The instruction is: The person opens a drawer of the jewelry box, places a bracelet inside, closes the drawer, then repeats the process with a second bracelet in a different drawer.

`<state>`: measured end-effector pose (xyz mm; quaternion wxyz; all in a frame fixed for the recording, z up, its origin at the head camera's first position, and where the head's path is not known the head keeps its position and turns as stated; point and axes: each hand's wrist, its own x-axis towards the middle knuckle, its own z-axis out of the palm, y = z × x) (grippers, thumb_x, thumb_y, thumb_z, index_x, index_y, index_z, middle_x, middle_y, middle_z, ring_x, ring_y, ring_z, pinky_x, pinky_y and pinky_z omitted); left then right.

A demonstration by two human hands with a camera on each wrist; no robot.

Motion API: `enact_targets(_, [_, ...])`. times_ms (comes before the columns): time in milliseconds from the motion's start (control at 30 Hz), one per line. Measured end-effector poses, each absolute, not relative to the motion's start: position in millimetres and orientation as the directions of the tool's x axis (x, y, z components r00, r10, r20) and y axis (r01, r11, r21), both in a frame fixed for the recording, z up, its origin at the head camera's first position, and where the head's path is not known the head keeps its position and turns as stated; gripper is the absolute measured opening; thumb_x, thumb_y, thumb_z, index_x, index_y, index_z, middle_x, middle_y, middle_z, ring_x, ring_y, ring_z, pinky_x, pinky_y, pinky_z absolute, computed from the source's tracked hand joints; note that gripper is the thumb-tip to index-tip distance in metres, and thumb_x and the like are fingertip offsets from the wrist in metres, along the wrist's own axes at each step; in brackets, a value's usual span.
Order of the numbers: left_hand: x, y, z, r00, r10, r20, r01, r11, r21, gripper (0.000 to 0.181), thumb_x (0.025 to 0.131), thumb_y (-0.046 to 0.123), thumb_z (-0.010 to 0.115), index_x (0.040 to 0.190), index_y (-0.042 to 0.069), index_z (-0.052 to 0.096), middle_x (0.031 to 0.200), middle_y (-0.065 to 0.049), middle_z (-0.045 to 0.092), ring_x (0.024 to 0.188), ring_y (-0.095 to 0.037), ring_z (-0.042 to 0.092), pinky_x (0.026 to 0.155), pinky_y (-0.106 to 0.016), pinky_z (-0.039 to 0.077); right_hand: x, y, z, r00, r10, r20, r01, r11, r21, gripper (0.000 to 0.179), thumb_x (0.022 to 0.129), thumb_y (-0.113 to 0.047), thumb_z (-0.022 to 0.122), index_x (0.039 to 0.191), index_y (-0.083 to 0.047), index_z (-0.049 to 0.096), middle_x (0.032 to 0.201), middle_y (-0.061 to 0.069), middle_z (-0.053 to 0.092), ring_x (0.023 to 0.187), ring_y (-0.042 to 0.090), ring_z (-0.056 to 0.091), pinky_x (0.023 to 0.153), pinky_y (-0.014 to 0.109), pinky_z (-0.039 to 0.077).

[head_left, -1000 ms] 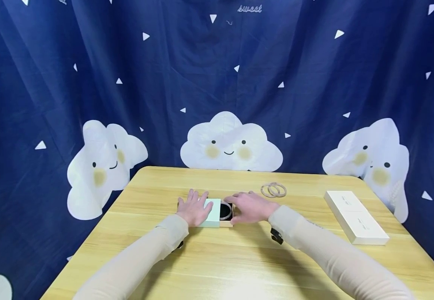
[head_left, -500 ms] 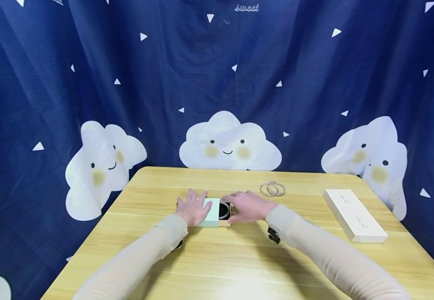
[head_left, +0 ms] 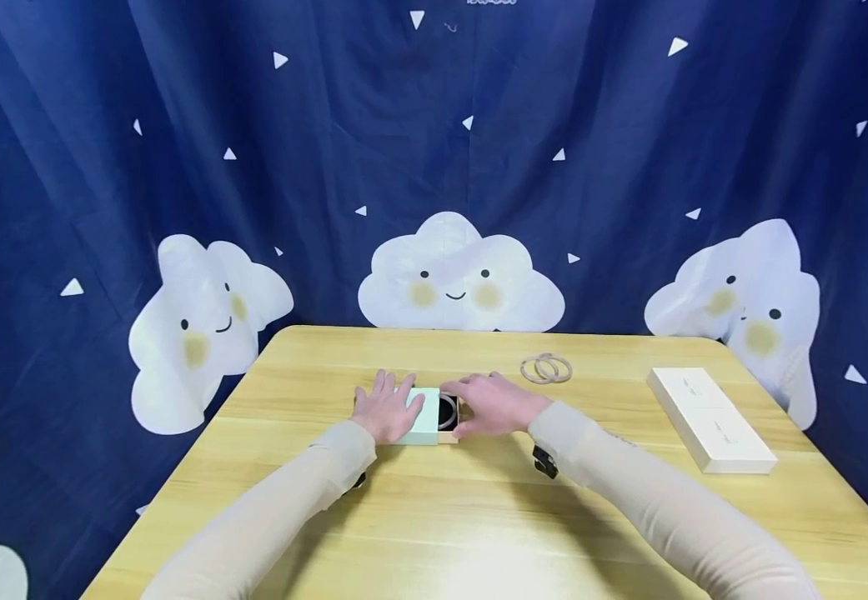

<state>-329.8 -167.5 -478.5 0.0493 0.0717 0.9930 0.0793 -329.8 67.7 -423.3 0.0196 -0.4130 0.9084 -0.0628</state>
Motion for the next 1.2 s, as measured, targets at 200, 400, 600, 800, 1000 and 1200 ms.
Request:
enact_targets(200, [-331,-166,-479,-0.985,0.146,-0.095,0.130,0.979,0.159,0.073,0.101,0.067,0.012,0.163,0.028,0.020,0.167,-0.017,0.020,0.156,-0.037,0.005,0.114,-0.076,0.011,-331,68,-424,-0.655,-0.756,0.021,-0.752,0.648,-0.118,0.083,0.083,-0.052,0.078,0.151,-0.016,0.046,0.141,0.007,0.061,0.128,0.028,0.058,0.101,0.060,0.046])
enact_targets(400, [-328,-165,-475,-0.985,0.148,-0.093,0.131,0.978,0.161,0.072,0.102,0.065,0.013,0.163,0.026,0.021,0.166,-0.019,0.020,0.156,-0.038,0.006,0.114,-0.075,0.011,-332,67,-426,-0.654,-0.756,0.019,-0.753,0.649,-0.109,0.085,0.083,-0.053,0.078,0.151,-0.017,0.045,0.141,0.007,0.061,0.128,0.028,0.058,0.101,0.059,0.046])
enact_targets(600, [-324,-163,-471,-0.984,0.159,-0.073,0.145,0.975,0.169,0.069,0.104,0.060,0.018,0.162,0.022,0.024,0.165,-0.020,0.023,0.155,-0.039,0.010,0.113,-0.076,0.013,-334,66,-428,-0.649,-0.760,0.022,-0.758,0.644,-0.107,0.085,0.083,-0.053,0.078,0.152,-0.017,0.044,0.140,0.006,0.062,0.126,0.028,0.059,0.100,0.059,0.047])
enact_targets(800, [-322,-164,-469,-0.985,0.153,-0.083,0.139,0.977,0.162,0.070,0.104,0.061,0.016,0.162,0.023,0.022,0.166,-0.020,0.021,0.156,-0.039,0.008,0.114,-0.075,0.013,-334,64,-428,-0.649,-0.760,0.030,-0.757,0.641,-0.122,0.085,0.083,-0.054,0.078,0.152,-0.016,0.045,0.140,0.006,0.062,0.127,0.028,0.059,0.101,0.060,0.046])
enact_targets(1000, [-323,-165,-470,-0.985,0.152,-0.084,0.137,0.977,0.161,0.070,0.104,0.061,0.016,0.162,0.023,0.023,0.165,-0.020,0.022,0.156,-0.039,0.009,0.114,-0.075,0.014,-332,62,-428,-0.644,-0.764,0.049,-0.761,0.633,-0.141,0.085,0.082,-0.052,0.079,0.151,-0.016,0.046,0.138,0.006,0.064,0.123,0.026,0.061,0.099,0.058,0.048])
enact_targets(1200, [-320,-164,-467,-0.985,0.152,-0.085,0.137,0.978,0.159,0.070,0.104,0.061,0.015,0.162,0.023,0.024,0.165,-0.020,0.023,0.156,-0.039,0.009,0.114,-0.075,0.014,-333,61,-431,-0.646,-0.762,0.054,-0.760,0.635,-0.139,0.086,0.082,-0.055,0.078,0.152,-0.017,0.045,0.138,0.006,0.064,0.124,0.028,0.060,0.100,0.058,0.047])
